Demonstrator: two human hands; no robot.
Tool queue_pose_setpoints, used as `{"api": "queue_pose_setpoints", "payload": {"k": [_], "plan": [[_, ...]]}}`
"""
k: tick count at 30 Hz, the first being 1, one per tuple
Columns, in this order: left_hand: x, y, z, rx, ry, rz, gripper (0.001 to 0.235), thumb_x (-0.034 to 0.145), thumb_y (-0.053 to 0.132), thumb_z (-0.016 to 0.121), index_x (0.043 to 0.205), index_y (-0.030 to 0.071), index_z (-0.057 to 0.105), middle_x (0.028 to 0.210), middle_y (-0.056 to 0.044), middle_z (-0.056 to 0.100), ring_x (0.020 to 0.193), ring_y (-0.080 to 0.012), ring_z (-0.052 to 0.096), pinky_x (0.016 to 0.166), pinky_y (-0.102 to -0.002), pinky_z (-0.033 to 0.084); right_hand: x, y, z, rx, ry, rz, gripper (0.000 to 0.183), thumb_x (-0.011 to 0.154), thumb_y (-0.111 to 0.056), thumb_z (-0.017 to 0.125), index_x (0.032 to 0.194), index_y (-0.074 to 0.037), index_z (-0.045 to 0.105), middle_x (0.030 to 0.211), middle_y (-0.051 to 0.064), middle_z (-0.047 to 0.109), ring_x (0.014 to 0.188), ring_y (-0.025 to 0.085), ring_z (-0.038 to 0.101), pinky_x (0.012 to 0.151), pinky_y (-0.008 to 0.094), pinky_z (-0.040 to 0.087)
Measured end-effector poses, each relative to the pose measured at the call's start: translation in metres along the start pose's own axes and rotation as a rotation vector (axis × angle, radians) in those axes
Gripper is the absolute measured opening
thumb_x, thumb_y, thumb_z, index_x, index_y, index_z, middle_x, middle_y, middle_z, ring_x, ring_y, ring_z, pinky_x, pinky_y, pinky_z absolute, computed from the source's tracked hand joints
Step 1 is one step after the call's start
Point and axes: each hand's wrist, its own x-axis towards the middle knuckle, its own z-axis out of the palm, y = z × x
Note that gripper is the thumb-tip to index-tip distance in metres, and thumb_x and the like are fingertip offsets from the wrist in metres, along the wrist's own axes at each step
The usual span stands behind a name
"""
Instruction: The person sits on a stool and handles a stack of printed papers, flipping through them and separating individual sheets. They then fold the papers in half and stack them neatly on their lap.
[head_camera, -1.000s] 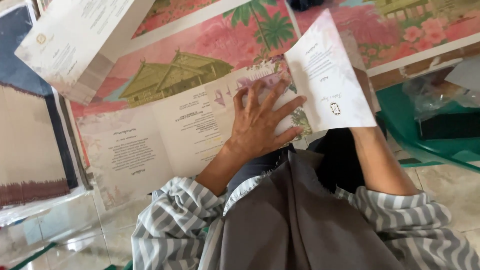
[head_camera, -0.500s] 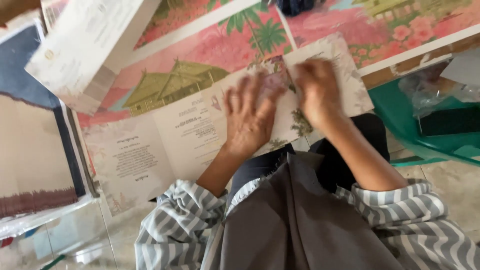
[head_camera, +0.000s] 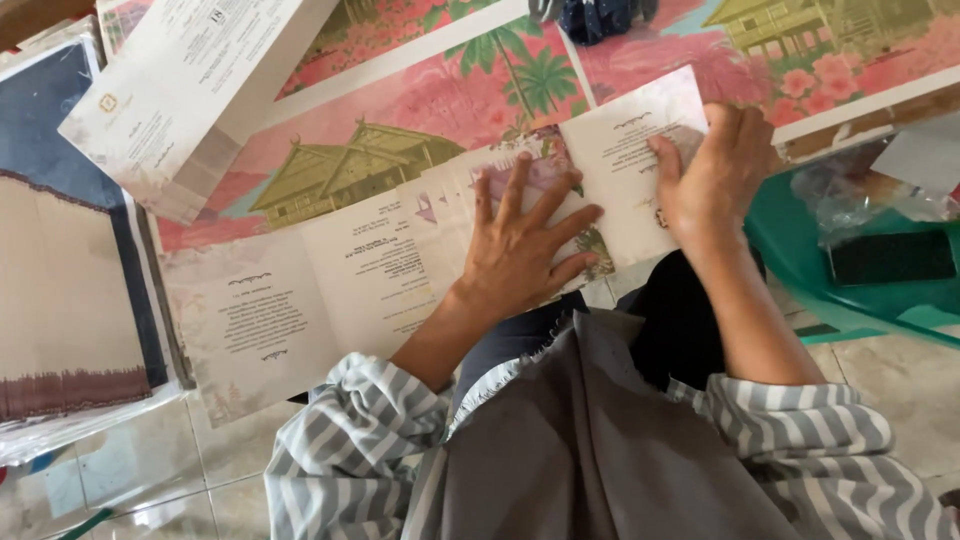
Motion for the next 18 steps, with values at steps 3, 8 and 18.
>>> {"api": "queue_pose_setpoints", "payload": {"k": [3,8,18], "plan": [[-0.002,-0.001,0.000,-0.037,-0.004,-0.010,0.044,0.089,0.059,0.043,0.120,0.033,0.060,0.138,0.001,0.044,0.134,-0.0413,0.025,0.101,-0.069,0.021,-0.006,0.029,0.004,0.025,-0.102,0.042,0.047,0.083,-0.030,0.090,0.101,0.000,0.058,0.093,0.016,0.057,0.089,0.033,0.050,0.073,0.042,0.039],[-0.002,-0.001,0.002,-0.096,-0.014,-0.018,0.043,0.091,0.057,0.043,0.122,0.032,0.059,0.140,0.001,0.041,0.135,-0.0416,0.023,0.101,-0.071,0.023,-0.005,0.036,-0.003,0.060,-0.199,0.083,0.042,0.084,-0.028,0.091,0.094,0.001,0.062,0.094,0.018,0.057,0.094,0.038,0.048,0.075,0.047,0.038],[-0.005,-0.003,0.007,-0.112,0.018,-0.014,0.044,0.091,0.059,0.045,0.123,0.032,0.060,0.142,0.000,0.037,0.136,-0.0404,0.019,0.104,-0.071,0.019,0.032,0.043,-0.052,0.734,-0.489,0.339,0.007,0.111,-0.003,0.058,0.105,-0.007,0.057,0.100,0.003,0.053,0.089,0.013,0.048,0.082,0.027,0.043]]}}
